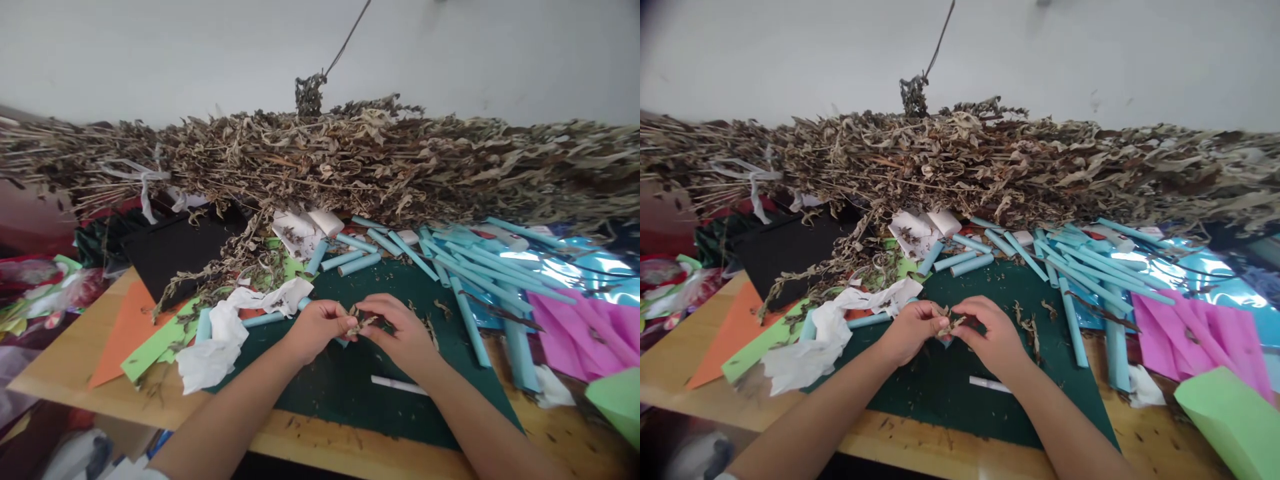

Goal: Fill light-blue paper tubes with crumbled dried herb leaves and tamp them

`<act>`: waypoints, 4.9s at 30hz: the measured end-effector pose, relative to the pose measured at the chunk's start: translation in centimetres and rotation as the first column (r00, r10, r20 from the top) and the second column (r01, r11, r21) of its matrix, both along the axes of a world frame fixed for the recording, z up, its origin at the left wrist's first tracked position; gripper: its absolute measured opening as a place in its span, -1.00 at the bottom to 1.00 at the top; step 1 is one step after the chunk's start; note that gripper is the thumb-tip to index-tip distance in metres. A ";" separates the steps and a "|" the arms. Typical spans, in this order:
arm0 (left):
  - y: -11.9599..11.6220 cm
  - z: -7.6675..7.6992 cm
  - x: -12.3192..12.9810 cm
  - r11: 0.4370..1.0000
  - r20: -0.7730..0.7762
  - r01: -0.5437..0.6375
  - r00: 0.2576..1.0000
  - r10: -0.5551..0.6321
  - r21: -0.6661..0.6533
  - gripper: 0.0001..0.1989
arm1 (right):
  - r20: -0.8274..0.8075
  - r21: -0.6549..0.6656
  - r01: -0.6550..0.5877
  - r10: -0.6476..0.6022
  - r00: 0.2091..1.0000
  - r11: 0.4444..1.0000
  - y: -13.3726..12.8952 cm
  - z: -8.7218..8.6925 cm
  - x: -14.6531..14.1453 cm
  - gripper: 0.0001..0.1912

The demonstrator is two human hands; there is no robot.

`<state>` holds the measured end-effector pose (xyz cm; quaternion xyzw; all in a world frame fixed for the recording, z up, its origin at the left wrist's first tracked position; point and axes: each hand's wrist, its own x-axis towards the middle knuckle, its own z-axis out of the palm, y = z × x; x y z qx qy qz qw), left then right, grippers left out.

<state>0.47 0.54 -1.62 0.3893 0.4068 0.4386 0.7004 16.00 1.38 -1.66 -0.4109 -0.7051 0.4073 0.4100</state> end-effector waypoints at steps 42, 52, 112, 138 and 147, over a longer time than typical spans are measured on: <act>-0.3 0.2 -0.4 0.987 0.029 0.160 0.987 -0.159 -0.022 -0.68 | -0.002 0.426 -0.035 0.039 0.999 0.904 -0.8 0.2 -0.5 -0.91; -0.2 0.0 -0.6 0.922 0.204 0.335 0.933 -0.296 -0.195 -0.60 | -0.013 0.380 -0.173 0.192 0.981 0.909 -0.9 0.2 -0.6 -0.96; -0.1 0.8 -0.2 0.998 -0.152 0.062 0.986 -0.065 -0.029 -0.81 | 0.232 0.518 -0.061 -0.072 0.970 0.853 -0.2 0.1 0.1 -0.83; -0.6 1.4 0.1 0.948 -0.370 0.295 0.899 -0.234 0.119 -0.84 | 0.199 0.519 -0.060 -0.052 0.979 0.853 0.1 -0.1 0.3 -0.92; -0.6 1.0 -0.7 0.654 -0.773 0.513 0.608 0.180 0.555 -0.83 | 0.024 0.437 0.022 -0.036 0.999 0.899 -0.3 -0.4 -0.3 -0.91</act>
